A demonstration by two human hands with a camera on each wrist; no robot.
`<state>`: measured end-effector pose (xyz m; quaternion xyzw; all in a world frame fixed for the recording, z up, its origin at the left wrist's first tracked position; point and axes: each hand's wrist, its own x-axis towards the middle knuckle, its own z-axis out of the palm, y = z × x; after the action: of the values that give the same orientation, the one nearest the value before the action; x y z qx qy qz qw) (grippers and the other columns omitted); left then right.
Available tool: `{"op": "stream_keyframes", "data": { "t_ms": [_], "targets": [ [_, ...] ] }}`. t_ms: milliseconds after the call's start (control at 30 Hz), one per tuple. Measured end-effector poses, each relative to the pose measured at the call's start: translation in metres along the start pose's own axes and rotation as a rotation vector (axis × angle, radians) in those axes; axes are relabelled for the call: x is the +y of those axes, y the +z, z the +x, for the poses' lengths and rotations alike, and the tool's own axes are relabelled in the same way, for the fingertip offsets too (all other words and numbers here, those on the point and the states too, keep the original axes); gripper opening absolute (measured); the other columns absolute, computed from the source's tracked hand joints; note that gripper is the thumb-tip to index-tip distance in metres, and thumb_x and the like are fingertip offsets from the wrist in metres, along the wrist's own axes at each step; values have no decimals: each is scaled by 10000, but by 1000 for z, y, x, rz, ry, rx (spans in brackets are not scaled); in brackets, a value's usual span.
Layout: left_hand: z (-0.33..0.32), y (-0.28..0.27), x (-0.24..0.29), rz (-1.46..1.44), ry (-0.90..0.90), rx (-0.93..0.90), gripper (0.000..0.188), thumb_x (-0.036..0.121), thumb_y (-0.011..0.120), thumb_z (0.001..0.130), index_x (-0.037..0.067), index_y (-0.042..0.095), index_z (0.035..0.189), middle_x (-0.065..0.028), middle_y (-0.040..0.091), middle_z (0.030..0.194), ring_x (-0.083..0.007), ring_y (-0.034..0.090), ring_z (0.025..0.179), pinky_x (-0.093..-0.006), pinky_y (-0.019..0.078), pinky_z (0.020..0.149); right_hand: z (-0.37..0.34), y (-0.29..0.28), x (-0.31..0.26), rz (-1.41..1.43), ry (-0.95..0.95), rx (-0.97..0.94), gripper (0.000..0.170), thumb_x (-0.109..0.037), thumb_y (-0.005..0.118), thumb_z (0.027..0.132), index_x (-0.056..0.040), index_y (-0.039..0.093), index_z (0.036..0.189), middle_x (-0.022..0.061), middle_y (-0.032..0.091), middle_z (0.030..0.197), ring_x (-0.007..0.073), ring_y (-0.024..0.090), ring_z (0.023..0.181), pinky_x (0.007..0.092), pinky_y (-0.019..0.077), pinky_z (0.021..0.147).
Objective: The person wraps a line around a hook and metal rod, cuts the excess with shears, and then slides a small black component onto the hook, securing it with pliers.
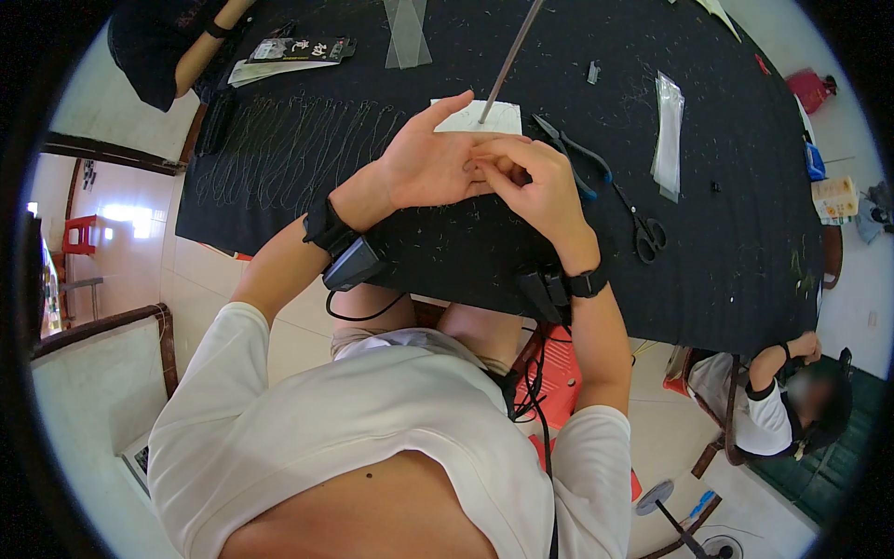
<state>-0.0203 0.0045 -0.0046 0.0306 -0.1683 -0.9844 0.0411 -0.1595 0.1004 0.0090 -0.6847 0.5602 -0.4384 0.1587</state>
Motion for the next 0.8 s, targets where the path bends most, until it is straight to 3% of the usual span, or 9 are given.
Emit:
{"op": "stream_keyframes", "data": {
  "t_ms": [33,367,467,533,800],
  "targets": [
    [0,4,-1,3,21,97,722,542,371,868,-95,427,1203,-121,537,995,-164,513,864,-281,400,844,0,1,1,7,7,-2,185,-29,681,709,-73,675,889,21,629,744,98,491,546,215,392,510],
    [0,2,-1,-2,3,99,727,541,379,864,-111,437,1179,-119,536,964,-199,525,911,-304,380,919,0,2,5,2,-47,12,146,-31,684,714,-49,660,857,32,621,726,96,492,529,216,391,502],
    [0,-2,0,-7,-6,63,731,543,378,863,-112,434,1183,-121,532,975,-197,521,916,-303,379,916,0,2,3,16,-41,11,137,-35,686,714,-44,658,848,36,623,727,95,501,534,217,395,505],
    [-1,-4,0,17,-25,-17,699,519,290,900,-64,375,1277,-103,510,1109,-171,478,975,-282,357,896,0,1,2,1,-32,-9,130,-35,686,715,-39,655,841,39,624,730,96,507,535,214,398,509],
    [0,-3,0,10,-31,24,705,516,288,901,-73,364,1281,-104,505,1115,-171,470,999,-286,347,909,0,2,1,17,-29,-12,116,-37,684,718,-35,652,829,43,626,725,99,505,523,214,400,507]
  ]
}}
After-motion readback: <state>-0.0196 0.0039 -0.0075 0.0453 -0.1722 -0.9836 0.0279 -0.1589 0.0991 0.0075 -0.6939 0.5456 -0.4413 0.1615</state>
